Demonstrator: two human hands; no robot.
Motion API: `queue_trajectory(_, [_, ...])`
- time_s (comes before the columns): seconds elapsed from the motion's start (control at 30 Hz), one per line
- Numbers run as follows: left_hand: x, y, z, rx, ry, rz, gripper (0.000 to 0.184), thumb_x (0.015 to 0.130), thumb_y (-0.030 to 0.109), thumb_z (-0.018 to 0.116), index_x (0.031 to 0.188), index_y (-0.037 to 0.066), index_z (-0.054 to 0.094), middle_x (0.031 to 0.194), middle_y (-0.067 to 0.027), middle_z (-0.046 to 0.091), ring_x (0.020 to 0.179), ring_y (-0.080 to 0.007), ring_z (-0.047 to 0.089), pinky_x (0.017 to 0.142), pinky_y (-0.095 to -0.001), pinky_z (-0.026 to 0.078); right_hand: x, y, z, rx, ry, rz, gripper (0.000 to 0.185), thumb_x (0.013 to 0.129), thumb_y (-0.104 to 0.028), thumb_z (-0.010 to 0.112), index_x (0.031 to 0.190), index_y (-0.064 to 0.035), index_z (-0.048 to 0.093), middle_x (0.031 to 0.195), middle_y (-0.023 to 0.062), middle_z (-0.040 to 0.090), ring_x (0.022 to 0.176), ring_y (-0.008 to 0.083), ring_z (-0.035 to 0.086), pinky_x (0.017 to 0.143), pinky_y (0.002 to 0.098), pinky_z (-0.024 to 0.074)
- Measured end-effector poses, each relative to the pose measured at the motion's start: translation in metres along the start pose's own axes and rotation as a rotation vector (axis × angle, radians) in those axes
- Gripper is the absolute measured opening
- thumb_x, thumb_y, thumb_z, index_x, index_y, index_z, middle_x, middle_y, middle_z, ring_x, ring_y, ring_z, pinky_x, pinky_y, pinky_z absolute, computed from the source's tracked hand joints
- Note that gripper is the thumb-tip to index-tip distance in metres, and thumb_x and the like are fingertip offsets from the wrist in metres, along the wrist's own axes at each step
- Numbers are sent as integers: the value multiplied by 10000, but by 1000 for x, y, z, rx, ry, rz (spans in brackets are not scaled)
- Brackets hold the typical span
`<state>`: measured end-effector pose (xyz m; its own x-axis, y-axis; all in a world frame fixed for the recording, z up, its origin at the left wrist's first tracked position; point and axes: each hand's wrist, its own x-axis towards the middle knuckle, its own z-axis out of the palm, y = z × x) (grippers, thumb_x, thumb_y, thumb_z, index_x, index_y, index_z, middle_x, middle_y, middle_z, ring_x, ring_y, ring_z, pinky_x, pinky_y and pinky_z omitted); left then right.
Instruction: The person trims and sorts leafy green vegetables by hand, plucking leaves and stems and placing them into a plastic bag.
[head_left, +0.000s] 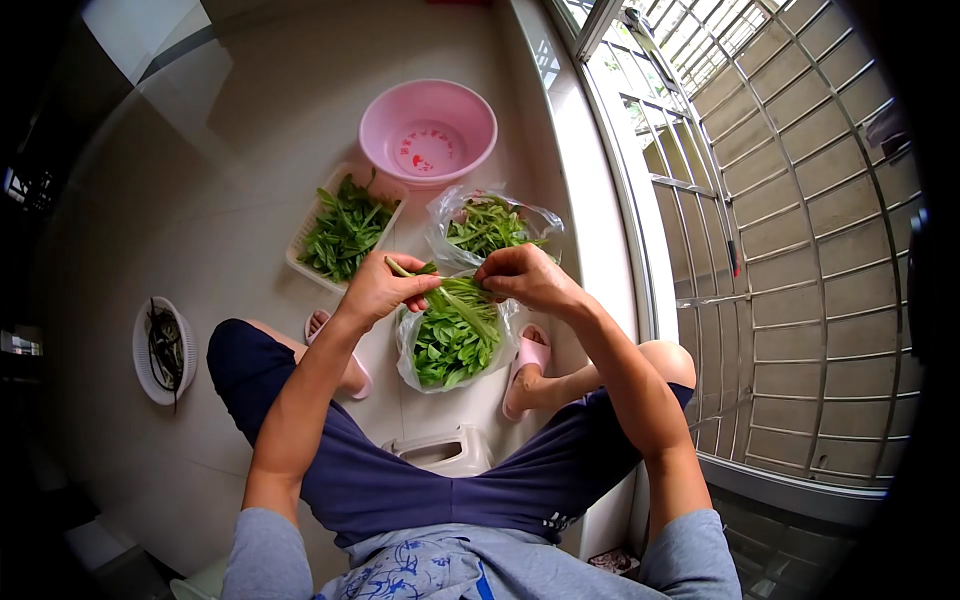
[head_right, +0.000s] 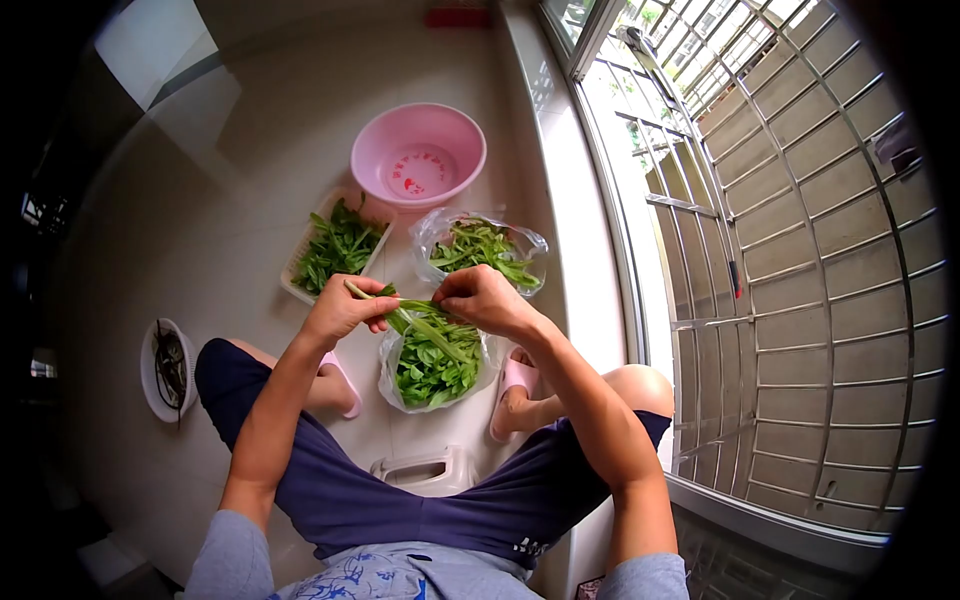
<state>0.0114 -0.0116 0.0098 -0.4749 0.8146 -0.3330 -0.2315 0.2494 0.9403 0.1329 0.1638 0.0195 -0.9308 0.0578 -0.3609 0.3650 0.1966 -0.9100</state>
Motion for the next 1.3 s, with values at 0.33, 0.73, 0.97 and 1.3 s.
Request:
queue_trajectory(0.33, [-6,-1,2,129,141,95,168,697,125,599,737,-35,567,548,-19,533,442,-49,483,383,-165,359,-3,-10,-3,230,-166,84,207,724,-25,536,928,9,538,822,38,568,748,86,525,710,199,416])
queue_trajectory(0.73, [-8,1,1,258,162,66,135,684,117,587,649,-9,555,476,-7,502,378,-47,456,326,-173,332,9,8,-1,545,-309,195,153,738,-44,535,882,1,560,767,34,570,661,78,538,607,176,440])
queue_trajectory(0.97, [-8,-2,1,281,185,63,133,686,110,588,639,-3,536,477,-12,497,370,-52,455,316,-172,336,12,11,1,416,-329,231,161,724,-94,573,869,-25,580,738,9,574,639,69,526,581,164,425])
queue_trajectory(1.3, [-6,-4,0,275,182,43,150,689,108,588,610,3,515,468,-14,485,362,-58,451,306,-180,329,13,9,8,22,-359,203,93,721,-141,561,702,-55,589,598,-32,522,537,38,446,516,169,370])
